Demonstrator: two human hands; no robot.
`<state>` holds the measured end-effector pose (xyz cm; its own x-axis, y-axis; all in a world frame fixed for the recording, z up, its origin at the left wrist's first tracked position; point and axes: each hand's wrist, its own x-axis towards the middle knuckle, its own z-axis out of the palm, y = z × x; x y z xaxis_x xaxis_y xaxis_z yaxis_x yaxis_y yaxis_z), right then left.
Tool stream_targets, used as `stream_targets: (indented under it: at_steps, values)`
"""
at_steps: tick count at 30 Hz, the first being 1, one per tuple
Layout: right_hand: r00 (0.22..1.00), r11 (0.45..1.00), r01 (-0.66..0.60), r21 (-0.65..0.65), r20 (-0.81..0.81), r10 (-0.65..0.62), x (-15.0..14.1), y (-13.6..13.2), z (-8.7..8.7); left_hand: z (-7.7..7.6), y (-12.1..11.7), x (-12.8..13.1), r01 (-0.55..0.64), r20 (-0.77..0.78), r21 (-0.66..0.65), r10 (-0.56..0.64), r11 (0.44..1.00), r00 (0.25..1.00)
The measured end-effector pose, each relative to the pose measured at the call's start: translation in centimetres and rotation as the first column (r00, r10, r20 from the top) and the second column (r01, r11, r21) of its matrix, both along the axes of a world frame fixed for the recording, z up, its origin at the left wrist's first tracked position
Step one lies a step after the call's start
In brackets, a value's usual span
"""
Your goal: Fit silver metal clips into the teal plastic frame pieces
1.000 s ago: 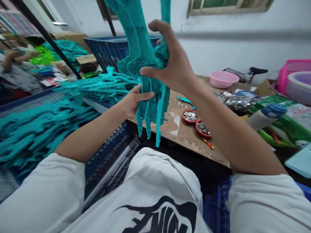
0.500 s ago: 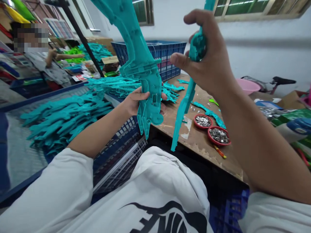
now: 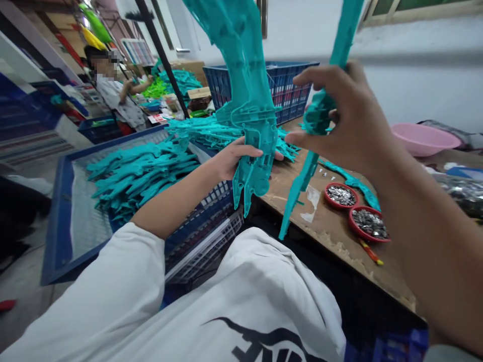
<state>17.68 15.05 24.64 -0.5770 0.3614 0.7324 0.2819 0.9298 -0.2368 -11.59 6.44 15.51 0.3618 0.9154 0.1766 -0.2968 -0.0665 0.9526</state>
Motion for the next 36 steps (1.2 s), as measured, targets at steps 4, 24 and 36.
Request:
stream_targets:
  at_steps: [4, 24, 36]
  values:
    - [0.992, 0.998, 0.041, 0.044, 0.115, -0.046, -3.9, -1.3, -0.1, -0.1, -0.5, 0.4, -0.019, 0.003, -0.047, 0.020, 0.999, 1.000]
    - [0.963, 0.969, 0.158, 0.190, 0.188, -0.194, -9.0, -2.6, -1.1, -0.5, -1.7, -1.1, -0.050, 0.097, -0.129, 0.063, 0.990, 0.993]
    - [0.981, 0.936, -0.191, 0.294, 0.063, 0.181, -22.5, -5.0, -7.9, -5.7, -3.7, -4.0, 0.004, 0.232, -0.012, -0.001, 1.000, 0.973]
